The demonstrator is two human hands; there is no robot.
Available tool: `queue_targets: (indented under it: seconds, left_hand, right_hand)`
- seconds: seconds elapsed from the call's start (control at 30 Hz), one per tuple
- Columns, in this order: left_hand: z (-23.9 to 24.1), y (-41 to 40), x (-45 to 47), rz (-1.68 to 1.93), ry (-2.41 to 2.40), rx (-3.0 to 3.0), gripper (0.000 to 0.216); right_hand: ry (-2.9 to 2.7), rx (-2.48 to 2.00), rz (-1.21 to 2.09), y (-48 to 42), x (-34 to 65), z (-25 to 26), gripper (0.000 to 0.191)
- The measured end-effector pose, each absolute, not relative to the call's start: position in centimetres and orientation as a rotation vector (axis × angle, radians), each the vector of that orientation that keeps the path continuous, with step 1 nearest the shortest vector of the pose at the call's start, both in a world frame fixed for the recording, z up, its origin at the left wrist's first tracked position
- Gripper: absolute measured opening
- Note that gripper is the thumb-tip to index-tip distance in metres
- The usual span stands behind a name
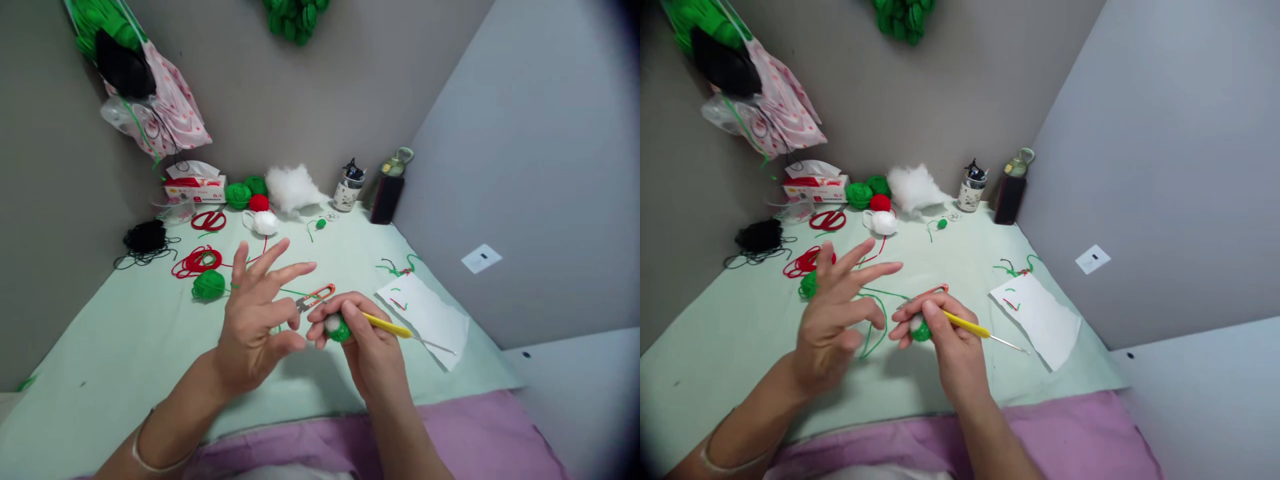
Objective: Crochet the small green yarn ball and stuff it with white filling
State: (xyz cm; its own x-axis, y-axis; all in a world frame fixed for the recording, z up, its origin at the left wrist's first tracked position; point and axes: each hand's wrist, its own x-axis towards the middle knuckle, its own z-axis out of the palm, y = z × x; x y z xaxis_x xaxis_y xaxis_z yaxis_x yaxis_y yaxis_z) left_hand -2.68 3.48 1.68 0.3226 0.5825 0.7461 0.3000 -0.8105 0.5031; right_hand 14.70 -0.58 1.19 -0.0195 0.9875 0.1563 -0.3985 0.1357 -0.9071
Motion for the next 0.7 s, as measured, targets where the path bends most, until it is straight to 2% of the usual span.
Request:
queue_targets:
  seconds: [0.13,0.2,0.3,0.47,0.7]
  left_hand:
    - [-0.3,3.9,-2.4,1.375,1.14,2.61,0.053]
    - [-0.6,4.0,-2.1,1.341,1.219,2.653,0.062]
    - [-0.8,3.7,-1.5,1.363,1.175,2.589,0.079]
    - [-0.8,2.4,-0.4,1.603,1.059,2.396,0.07]
    - [-1.2,2.2,0.0,1.621,0.99,2.278,0.074]
  right_hand:
    - [-1.025,-0.875,1.171,-0.4,14.9,0.5,0.023]
    - [-1.025,-0.914,1.131,-0.3,14.8,0.2,0.023]
    - [-1.029,-0.931,1.097,-0.2,14.4,-0.2,0.024]
    - [-1.019,-0.937,1.066,-0.2,13.6,-0.5,0.022]
    - [-1.067,-0.929,1.07,-0.3,12.6,-0.6,0.027]
